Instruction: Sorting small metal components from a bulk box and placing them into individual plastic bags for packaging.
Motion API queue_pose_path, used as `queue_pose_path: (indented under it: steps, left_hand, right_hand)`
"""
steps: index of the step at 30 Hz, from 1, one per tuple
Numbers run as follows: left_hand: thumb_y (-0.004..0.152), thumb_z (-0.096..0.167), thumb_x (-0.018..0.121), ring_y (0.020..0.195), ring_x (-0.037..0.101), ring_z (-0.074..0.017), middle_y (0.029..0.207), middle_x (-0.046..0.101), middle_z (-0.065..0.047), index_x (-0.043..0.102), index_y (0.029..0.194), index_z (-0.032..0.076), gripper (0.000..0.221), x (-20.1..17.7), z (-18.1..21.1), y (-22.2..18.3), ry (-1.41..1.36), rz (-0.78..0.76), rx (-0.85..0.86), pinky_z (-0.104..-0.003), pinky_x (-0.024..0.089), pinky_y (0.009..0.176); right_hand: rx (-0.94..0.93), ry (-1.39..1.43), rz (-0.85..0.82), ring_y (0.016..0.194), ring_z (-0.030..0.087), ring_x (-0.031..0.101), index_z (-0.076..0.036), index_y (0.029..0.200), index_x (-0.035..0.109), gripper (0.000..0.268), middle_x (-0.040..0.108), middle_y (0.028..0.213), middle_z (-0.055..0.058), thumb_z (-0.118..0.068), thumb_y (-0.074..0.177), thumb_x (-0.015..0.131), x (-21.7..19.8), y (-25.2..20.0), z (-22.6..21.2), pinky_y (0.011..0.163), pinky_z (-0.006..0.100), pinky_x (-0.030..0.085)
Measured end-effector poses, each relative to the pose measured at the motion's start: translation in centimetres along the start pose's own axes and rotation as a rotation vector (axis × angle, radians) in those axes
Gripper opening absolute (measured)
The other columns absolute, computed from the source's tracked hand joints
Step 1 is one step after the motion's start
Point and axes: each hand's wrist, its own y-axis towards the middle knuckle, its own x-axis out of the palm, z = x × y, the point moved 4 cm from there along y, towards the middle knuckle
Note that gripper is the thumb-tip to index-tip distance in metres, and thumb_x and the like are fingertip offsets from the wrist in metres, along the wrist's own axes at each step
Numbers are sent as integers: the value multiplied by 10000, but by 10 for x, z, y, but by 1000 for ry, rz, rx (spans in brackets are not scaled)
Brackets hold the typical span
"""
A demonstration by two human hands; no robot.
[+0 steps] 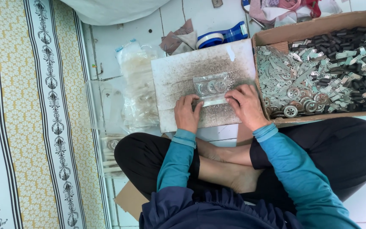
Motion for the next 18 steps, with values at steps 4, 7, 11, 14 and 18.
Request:
queue_pose_path:
  steps: [4, 7, 11, 14, 18]
  left_hand:
    - [1010, 122, 625, 1018, 594, -279, 1063, 536, -3, 689, 1049, 227, 128, 11, 2, -5, 59, 7, 240, -395, 497, 829]
    - [1016, 98, 605, 1082, 582, -221, 1116, 578, 2, 716, 1119, 212, 189, 24, -7, -12, 157, -17, 398, -348, 468, 838]
    - [980, 119, 663, 1104, 583, -219, 1120, 599, -4, 723, 1141, 177, 181, 9, 8, -12, 175, -30, 407, -355, 484, 844]
    - [991, 197, 678, 1072, 585, -201, 1084, 595, 6, 733, 1116, 165, 140, 4, 12, -10, 175, -8, 391, -343, 488, 825]
    - [1019, 229, 674, 1008, 605, -193, 1005, 607, 13, 751, 1061, 164, 110, 10, 3, -7, 171, 43, 378, -329, 508, 803]
  right_hand:
    - [-42, -21, 16, 893, 323, 609, -260, 1014, 777, 98, 595, 979, 60, -196, 940, 763, -1, 0, 1, 813, 434, 536]
    - [-60, -11, 27, 888, 296, 614, -269, 1026, 792, 133, 598, 979, 41, -183, 926, 772, -6, -1, -2, 817, 417, 540]
    - [-86, 34, 11, 902, 354, 613, -210, 1035, 796, 156, 599, 998, 90, -176, 882, 806, -11, 1, -6, 816, 460, 538]
    - [-80, 44, -4, 912, 363, 620, -194, 1039, 799, 151, 601, 1000, 96, -201, 889, 814, -6, -1, 0, 821, 468, 540]
    - [-75, 22, 21, 923, 329, 634, -211, 1024, 804, 89, 606, 995, 62, -246, 944, 786, 4, -5, 14, 826, 434, 543]
